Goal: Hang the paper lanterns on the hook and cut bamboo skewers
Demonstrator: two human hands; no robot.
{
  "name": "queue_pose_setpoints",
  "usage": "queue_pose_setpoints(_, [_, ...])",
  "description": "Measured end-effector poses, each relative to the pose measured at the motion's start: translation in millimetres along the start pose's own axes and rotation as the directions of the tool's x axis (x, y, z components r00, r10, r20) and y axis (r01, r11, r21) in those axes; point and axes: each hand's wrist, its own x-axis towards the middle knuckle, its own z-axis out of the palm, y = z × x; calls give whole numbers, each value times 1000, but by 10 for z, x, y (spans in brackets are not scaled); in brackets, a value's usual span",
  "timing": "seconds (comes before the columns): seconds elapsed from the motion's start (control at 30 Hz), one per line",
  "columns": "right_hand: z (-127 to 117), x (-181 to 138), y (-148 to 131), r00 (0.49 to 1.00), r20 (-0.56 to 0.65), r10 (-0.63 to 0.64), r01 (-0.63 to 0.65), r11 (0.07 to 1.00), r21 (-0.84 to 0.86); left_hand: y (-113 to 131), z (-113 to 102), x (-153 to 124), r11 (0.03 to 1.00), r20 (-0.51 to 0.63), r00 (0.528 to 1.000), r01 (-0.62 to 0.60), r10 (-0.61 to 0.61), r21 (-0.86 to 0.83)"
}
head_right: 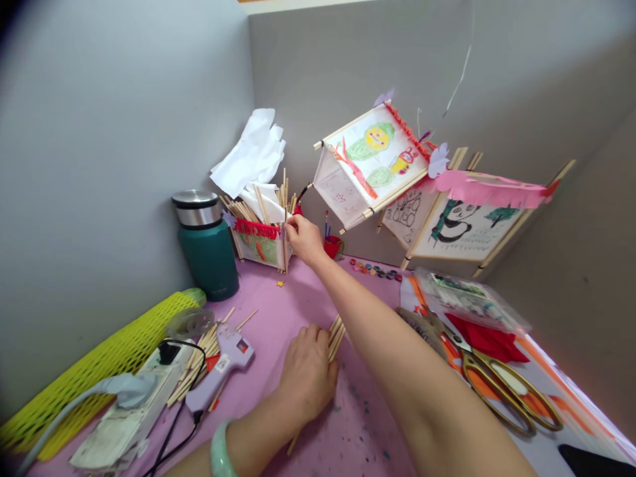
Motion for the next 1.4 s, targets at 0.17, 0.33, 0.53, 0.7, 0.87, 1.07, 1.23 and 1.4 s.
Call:
queue_pose_setpoints(0.17, [29,79,8,1000,6,13,-13,999,-35,-3,-4,1,1000,11,1000,12,-12,-8])
queue_pose_setpoints(0.33, [51,96,36,999,17,32,-31,999,-14,-2,-4,-9,1000,15,1000,14,-14,-13])
queue_pose_setpoints(0.53, [48,77,18,996,52,70,-73,995,64,2,-2,-11,1000,10,1000,10,-10,-11])
queue_pose_setpoints(0.7, [57,67,-4,990,72,124,-133,981,142,-11,23,-12,1000,-7,1000,8,-8,-8])
queue_pose_setpoints(0.87, [85,56,-18,980,80,185,-198,955,222,2,-6,-19,1000,13,1000,13,-13,-9])
queue_pose_setpoints(1.07, [51,23,-86,985,60,165,-175,944,278,11,-40,-9,1000,29,1000,13,-12,-5])
queue_pose_setpoints(1.23, [-210,-155,-386,999,-13,39,-33,955,296,-3,3,-15,1000,5,1000,8,-8,-23])
queue_pose_setpoints(1.4, [-668,-640,-656,998,-13,61,-49,894,445,-35,19,8,998,-45,999,1,-3,-56])
